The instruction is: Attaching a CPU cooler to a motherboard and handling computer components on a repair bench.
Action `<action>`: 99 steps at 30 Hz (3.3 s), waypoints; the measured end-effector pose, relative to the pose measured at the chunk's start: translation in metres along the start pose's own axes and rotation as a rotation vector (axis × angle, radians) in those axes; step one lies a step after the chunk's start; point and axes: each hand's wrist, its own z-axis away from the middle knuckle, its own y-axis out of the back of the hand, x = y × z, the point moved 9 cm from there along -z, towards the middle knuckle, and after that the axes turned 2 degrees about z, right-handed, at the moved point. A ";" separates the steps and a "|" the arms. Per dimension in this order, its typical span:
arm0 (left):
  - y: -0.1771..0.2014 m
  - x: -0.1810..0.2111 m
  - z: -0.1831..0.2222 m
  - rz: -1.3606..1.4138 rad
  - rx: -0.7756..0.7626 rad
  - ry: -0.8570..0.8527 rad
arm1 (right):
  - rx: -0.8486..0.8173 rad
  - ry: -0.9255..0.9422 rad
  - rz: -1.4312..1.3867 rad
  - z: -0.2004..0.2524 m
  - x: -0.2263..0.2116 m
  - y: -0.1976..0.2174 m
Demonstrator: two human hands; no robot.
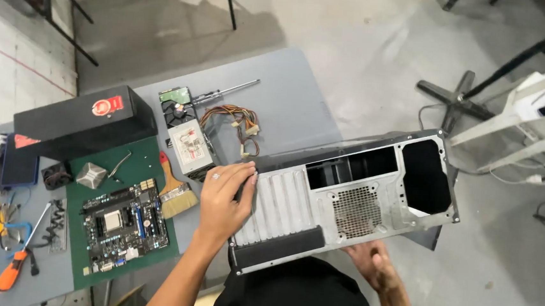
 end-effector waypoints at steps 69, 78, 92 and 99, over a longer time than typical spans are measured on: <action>0.135 0.102 -0.030 0.580 0.406 -0.094 | -0.622 -1.315 1.648 -0.168 0.100 0.041; 0.128 -0.152 0.108 -0.247 0.004 0.316 | -0.714 -0.782 1.518 -0.254 0.239 -0.130; 0.286 -0.445 0.432 -0.521 -0.110 1.299 | -0.897 -1.227 1.408 -0.190 0.483 -0.109; 0.277 -0.467 0.468 -0.495 -0.246 1.438 | -0.494 -0.724 1.644 -0.234 0.491 -0.120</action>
